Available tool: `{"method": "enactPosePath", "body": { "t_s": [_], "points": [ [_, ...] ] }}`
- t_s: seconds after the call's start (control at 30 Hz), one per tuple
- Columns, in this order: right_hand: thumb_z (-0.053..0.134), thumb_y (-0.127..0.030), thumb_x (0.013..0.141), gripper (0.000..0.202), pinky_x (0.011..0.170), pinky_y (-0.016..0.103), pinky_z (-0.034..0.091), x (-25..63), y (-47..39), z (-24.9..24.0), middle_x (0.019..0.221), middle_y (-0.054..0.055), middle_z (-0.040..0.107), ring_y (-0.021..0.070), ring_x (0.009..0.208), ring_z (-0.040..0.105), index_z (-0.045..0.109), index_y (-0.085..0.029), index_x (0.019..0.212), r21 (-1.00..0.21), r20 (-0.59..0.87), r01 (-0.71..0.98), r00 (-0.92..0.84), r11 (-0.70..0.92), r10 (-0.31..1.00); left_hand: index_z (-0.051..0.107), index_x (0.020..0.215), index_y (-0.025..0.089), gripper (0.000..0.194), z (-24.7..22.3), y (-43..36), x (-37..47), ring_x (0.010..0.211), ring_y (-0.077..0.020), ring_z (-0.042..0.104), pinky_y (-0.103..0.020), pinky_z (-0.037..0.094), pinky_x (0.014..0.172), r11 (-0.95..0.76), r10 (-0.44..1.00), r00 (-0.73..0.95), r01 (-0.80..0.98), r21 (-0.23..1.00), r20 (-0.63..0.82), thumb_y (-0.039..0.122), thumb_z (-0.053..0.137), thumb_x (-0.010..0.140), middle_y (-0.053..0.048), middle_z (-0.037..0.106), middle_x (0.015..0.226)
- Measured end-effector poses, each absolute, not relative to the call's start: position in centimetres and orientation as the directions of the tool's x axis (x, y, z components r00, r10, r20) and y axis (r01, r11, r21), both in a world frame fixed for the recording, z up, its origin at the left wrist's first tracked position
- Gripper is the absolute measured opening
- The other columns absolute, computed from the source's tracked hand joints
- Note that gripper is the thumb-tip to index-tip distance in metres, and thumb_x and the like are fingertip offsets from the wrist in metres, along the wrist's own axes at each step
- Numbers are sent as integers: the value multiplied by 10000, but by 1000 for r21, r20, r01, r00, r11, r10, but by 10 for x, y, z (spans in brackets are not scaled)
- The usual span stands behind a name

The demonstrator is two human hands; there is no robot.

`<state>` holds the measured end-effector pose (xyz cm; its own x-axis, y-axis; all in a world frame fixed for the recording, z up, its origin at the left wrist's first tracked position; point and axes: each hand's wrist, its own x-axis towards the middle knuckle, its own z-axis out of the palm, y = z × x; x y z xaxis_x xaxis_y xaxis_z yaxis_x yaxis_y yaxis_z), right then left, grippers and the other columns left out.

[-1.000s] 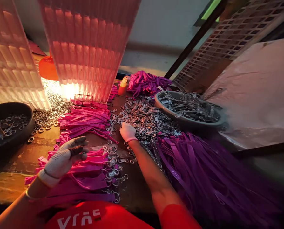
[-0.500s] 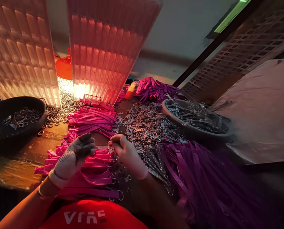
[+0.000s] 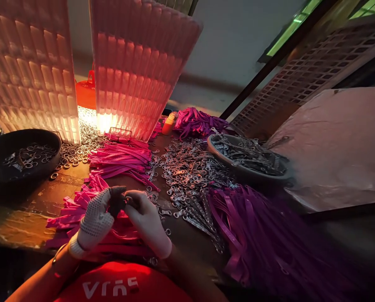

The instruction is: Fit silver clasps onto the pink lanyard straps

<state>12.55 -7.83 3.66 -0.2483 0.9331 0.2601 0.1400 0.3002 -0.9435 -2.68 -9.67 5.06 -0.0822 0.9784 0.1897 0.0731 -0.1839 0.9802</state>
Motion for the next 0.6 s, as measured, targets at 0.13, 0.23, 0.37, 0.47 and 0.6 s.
{"method": "enactPosePath", "body": {
  "t_s": [0.13,0.23,0.37,0.47,0.6],
  "points": [
    [495,-160,917,267,857,343,483,129,-79,34,1058,76,693,206,980,629,623,-197,1149,-690,416,473,-360,547,835,642,1150,157,442,48,-91,-27,796,-179,697,-284,576,703,18,999,-30,-220,975,-25,226,727,722,-61,743,905],
    [488,-157,903,198,785,357,447,131,-74,31,951,76,686,231,895,605,643,-190,1022,-481,489,646,-364,593,793,644,1106,153,443,48,-85,-25,797,-171,693,-265,565,699,42,998,-25,-269,962,-51,166,726,671,-49,737,888],
    [484,-164,897,161,726,339,409,135,-63,29,853,52,670,218,810,588,633,-197,948,-388,521,707,-361,591,773,655,1109,155,426,48,-75,-24,872,-193,699,-280,563,737,43,999,23,-188,981,-39,123,668,685,-69,745,949],
    [490,-171,899,161,719,333,392,138,-56,30,844,51,656,217,801,576,627,-190,982,-345,492,742,-378,574,784,661,1080,156,346,48,-67,-24,754,-153,674,-237,534,642,57,997,53,-96,994,-52,154,674,735,-57,734,894],
    [520,-181,880,136,695,315,357,141,-47,38,871,60,658,213,801,569,623,-183,969,-287,427,784,-410,551,806,620,1100,171,292,46,-56,-22,426,-60,434,-176,321,396,122,987,114,-64,990,-114,256,658,823,41,595,628]
  ]
}}
